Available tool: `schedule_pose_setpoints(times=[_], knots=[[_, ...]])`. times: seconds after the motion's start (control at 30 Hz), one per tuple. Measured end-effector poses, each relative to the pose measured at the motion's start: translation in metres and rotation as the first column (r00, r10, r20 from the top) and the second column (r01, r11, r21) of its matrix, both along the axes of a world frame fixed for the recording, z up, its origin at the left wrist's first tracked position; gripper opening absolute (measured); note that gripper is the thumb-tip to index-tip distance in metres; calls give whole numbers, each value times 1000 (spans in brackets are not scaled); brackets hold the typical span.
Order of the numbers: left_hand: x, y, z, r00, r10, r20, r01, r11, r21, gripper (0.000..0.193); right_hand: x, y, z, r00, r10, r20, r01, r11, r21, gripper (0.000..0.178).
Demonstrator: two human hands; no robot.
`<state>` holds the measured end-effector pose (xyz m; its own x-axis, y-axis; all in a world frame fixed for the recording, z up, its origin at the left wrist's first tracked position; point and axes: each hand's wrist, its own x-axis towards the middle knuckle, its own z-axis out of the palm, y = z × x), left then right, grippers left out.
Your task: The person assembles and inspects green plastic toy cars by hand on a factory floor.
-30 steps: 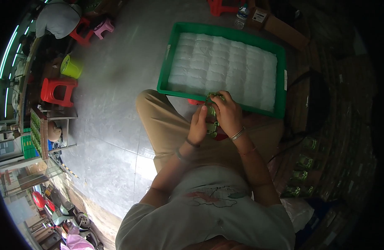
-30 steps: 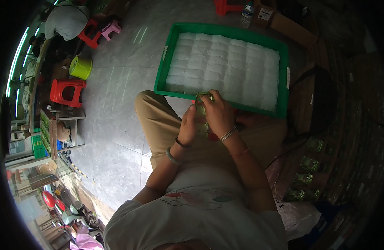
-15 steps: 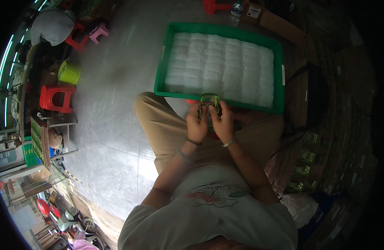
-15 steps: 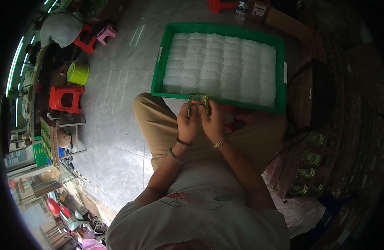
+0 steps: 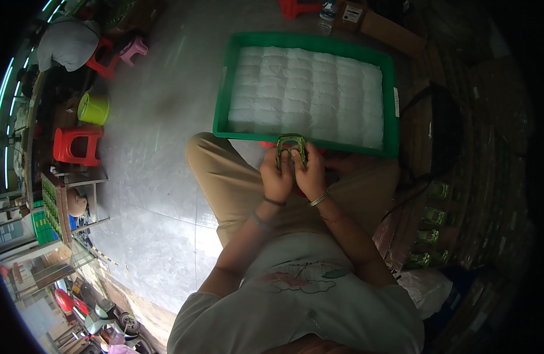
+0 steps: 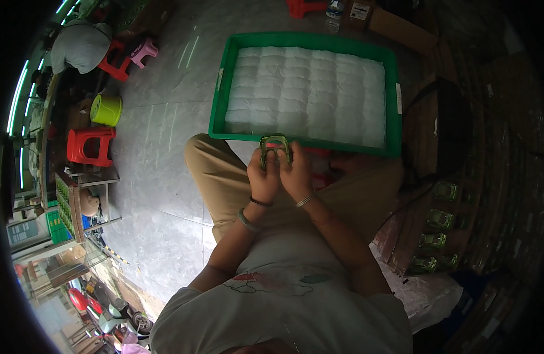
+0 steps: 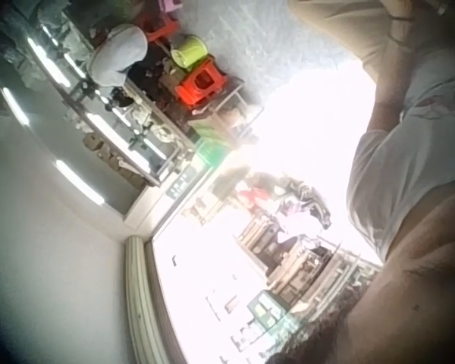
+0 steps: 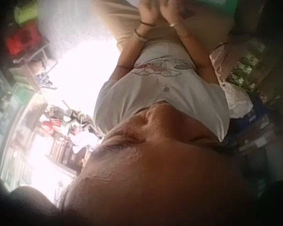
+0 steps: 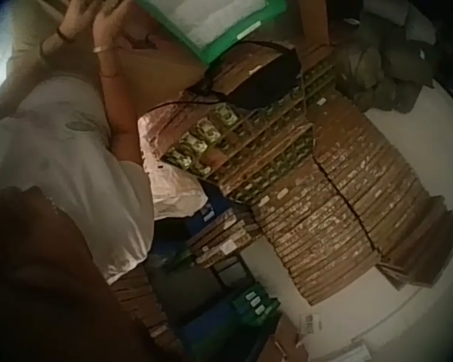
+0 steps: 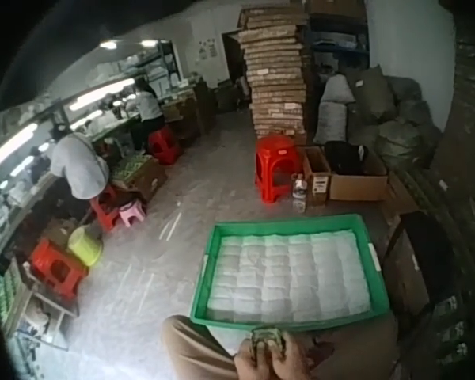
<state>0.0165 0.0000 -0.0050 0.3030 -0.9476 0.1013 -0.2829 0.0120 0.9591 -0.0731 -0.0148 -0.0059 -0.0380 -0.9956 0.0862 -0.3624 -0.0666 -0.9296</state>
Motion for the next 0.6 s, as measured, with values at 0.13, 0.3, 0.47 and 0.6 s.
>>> schedule_pose_setpoints(times=[0.13, 0.3, 0.47, 0.6], knots=[[-2, 1, -1, 1000, 3, -3, -3, 1000, 3, 12, 1, 0, -2, 999, -27, -31, 24, 997, -76, 15], [-4, 2, -3, 982, 0, -188, 0, 1000, -3, 12, -1, 1, 7, 997, 22, 73, -19, 999, -40, 16], [-3, 2, -4, 976, -54, -213, 51, 999, -19, 14, -2, 1, 8, 996, 39, 83, -33, 997, -69, 17], [1, 2, -7, 999, -34, -42, 32, 998, -49, 14, 2, 1, 6, 997, 16, -80, -21, 998, -58, 17]])
